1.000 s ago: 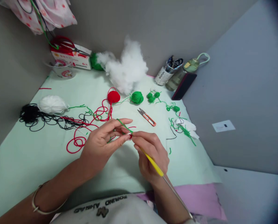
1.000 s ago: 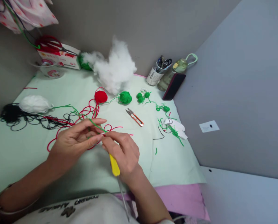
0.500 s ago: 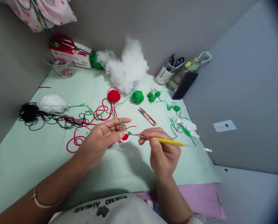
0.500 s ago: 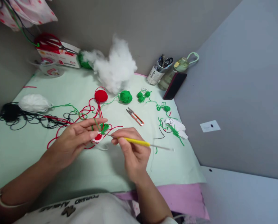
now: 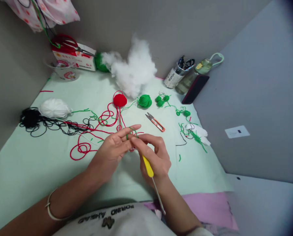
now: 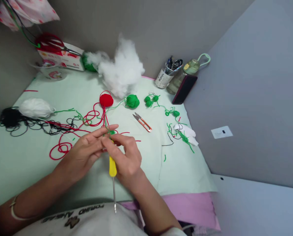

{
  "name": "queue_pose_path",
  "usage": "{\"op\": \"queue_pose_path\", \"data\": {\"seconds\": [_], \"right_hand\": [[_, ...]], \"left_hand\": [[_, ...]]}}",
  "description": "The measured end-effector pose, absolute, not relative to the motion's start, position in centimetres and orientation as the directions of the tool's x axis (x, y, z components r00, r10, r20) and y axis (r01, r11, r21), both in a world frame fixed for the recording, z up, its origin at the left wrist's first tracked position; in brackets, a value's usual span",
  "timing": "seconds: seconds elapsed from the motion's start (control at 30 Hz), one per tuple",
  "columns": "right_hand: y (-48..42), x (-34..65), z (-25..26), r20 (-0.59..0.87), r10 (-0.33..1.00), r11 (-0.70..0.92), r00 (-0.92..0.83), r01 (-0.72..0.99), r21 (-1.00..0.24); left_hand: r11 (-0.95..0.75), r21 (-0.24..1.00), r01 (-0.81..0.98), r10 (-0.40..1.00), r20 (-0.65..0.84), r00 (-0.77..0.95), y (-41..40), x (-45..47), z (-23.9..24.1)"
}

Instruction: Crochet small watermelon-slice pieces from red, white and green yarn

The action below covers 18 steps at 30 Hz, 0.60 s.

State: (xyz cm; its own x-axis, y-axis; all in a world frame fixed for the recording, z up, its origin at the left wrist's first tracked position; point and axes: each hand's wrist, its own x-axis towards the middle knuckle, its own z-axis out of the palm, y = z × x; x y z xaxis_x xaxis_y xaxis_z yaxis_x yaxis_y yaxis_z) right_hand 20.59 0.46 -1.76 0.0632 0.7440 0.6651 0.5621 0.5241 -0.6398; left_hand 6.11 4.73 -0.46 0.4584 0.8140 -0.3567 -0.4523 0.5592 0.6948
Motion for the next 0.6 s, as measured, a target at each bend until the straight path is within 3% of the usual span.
{"op": "queue_pose_path", "data": {"seconds": [0.07, 0.17, 0.23, 0.43, 0.6], "right_hand": [[0.6, 21.1, -1.7, 0.62, 0.776, 0.498, 0.113, 0.494, -0.713], [1.1, 21.8, -1.1, 0.401, 0.873, 0.375, 0.276, 0.144, -0.916], [1.3, 22.0, -0.9, 0.295, 0.914, 0.324, 0.277, -0.064, -0.944], [1.4, 21.4, -1.2, 0.278, 0.937, 0.297, 0.211, -0.067, -0.952], [1.5, 21.6, -1.4, 0.178, 0.964, 0.224, 0.198, -0.241, -0.944]], "left_hand": [[0.608, 0.65, -0.455, 0.779, -0.38, 0.499, 5.0, 6.0, -0.7], [0.599, 0.661, -0.452, 0.783, -0.367, 0.502, 5.4, 5.6, -0.9], [0.564, 0.708, -0.426, 0.801, -0.343, 0.49, 5.4, 5.5, -0.9], [0.458, 0.815, -0.354, 0.846, -0.278, 0.455, 4.8, 5.6, -0.7], [0.436, 0.838, -0.329, 0.86, -0.281, 0.425, 4.7, 5.3, -0.5]]}}
